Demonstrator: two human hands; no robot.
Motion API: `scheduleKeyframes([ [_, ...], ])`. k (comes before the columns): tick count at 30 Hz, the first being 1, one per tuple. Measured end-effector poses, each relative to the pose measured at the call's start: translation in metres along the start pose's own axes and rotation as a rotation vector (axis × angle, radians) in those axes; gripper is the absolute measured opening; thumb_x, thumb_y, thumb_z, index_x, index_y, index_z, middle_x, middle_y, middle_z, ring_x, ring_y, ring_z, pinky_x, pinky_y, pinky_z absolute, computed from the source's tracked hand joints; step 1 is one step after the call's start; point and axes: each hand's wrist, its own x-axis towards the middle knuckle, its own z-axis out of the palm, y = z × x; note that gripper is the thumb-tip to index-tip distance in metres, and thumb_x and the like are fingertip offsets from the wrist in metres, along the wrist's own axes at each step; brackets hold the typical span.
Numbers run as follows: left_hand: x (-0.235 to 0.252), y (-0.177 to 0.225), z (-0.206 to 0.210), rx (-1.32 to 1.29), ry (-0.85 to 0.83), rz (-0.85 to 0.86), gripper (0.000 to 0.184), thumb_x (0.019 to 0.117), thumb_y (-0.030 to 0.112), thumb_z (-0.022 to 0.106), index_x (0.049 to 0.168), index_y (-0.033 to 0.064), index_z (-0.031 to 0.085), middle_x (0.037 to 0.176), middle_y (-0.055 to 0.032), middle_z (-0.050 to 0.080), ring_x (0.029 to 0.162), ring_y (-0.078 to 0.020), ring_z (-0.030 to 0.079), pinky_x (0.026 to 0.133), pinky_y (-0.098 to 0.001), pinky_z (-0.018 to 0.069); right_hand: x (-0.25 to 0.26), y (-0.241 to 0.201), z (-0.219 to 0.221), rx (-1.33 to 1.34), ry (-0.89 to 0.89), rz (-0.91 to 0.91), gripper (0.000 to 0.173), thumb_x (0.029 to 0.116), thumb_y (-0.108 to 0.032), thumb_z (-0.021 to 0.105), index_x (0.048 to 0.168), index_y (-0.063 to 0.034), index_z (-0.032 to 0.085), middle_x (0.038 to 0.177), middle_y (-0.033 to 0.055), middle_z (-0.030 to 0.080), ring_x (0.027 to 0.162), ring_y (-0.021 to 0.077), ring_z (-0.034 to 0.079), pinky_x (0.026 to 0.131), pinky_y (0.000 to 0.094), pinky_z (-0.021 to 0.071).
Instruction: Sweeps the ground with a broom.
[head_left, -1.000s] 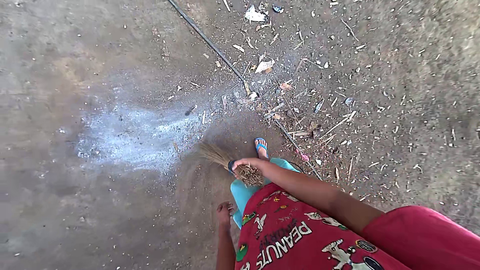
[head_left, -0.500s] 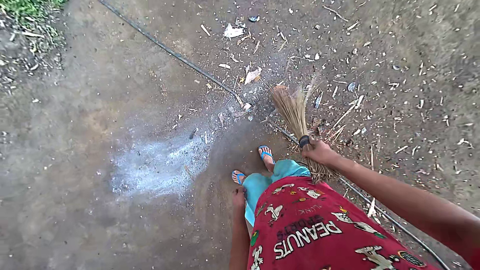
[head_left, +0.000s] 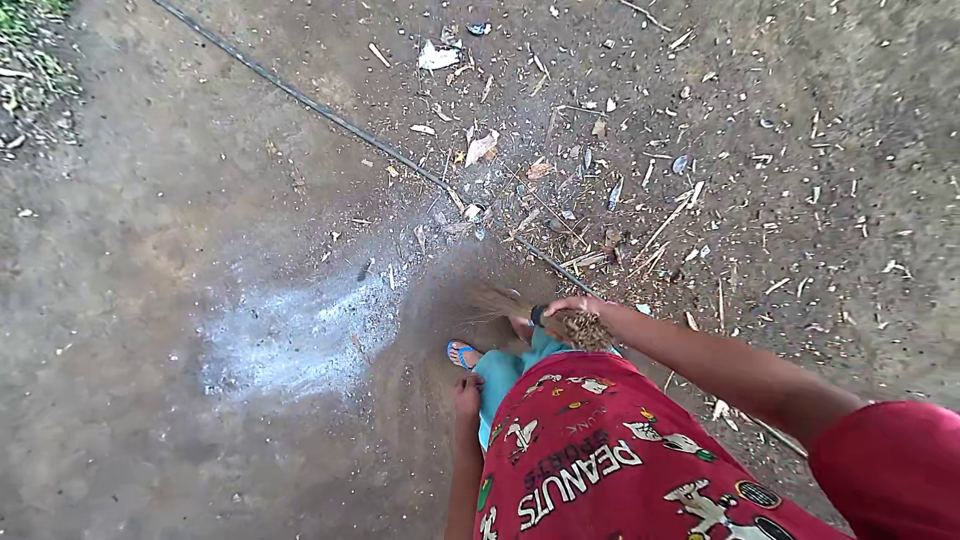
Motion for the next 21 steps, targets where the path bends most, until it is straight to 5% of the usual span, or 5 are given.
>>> scheduleKeyframes([
  [6,0.004,0.009,-0.004,-0.016,0.017,-0.044,0.037,0.1121,0.021,0.038,0.127,-0.0048,0.059,0.110,-0.0195,0.068,0.086,-0.0248,0.063,0.075,-0.0438,0.0502,-0.082,-0.015,-0.123,-0.046,0.294,-0.195,0.033,0.1068,-0.031,0.035,0.105,-0.0087,0.060,0.083,0.0039,0.066,0.065,0.0107,0.065,0.057,0.0244,0.0549],
  [11,-0.001,0.002,0.010,-0.075,0.042,-0.011,0.036,0.1120,0.021,0.040,0.126,-0.0059,0.060,0.109,-0.0188,0.068,0.084,-0.0218,0.061,0.073,-0.0400,0.0495,-0.088,-0.001,-0.014,-0.466,0.773,-0.197,0.062,0.0862,-0.015,0.079,0.143,-0.0031,0.055,0.124,0.0187,0.066,0.106,0.0268,0.065,0.094,0.0478,0.0523],
  [15,-0.003,-0.010,0.027,-0.125,0.082,0.039,0.031,0.1091,0.013,0.046,0.119,-0.0118,0.062,0.106,-0.0214,0.067,0.091,-0.0215,0.062,0.087,-0.0381,0.0512,-0.064,-0.011,0.000,-0.349,0.455,-0.133,0.054,0.0943,-0.020,0.069,0.145,-0.0100,0.053,0.123,0.0111,0.066,0.105,0.0181,0.065,0.091,0.0379,0.0541],
  [17,-0.008,-0.009,0.029,-0.147,0.093,0.039,0.030,0.1090,0.013,0.047,0.117,-0.0119,0.062,0.104,-0.0207,0.067,0.090,-0.0208,0.062,0.088,-0.0371,0.0506,-0.046,-0.024,-0.011,-0.240,0.094,-0.014,0.023,0.1057,-0.030,0.044,0.113,-0.0141,0.058,0.088,0.0022,0.066,0.071,0.0100,0.065,0.063,0.0270,0.0570],
  [21,-0.006,-0.003,0.023,-0.156,0.069,-0.006,0.034,0.1111,0.017,0.043,0.123,-0.0095,0.060,0.105,-0.0193,0.067,0.087,-0.0205,0.062,0.082,-0.0382,0.0513,-0.025,-0.030,-0.024,-0.122,-0.319,0.053,0.043,0.1064,-0.037,0.025,0.100,-0.0134,0.061,0.084,0.0037,0.069,0.063,0.0103,0.066,0.055,0.0231,0.0555],
])
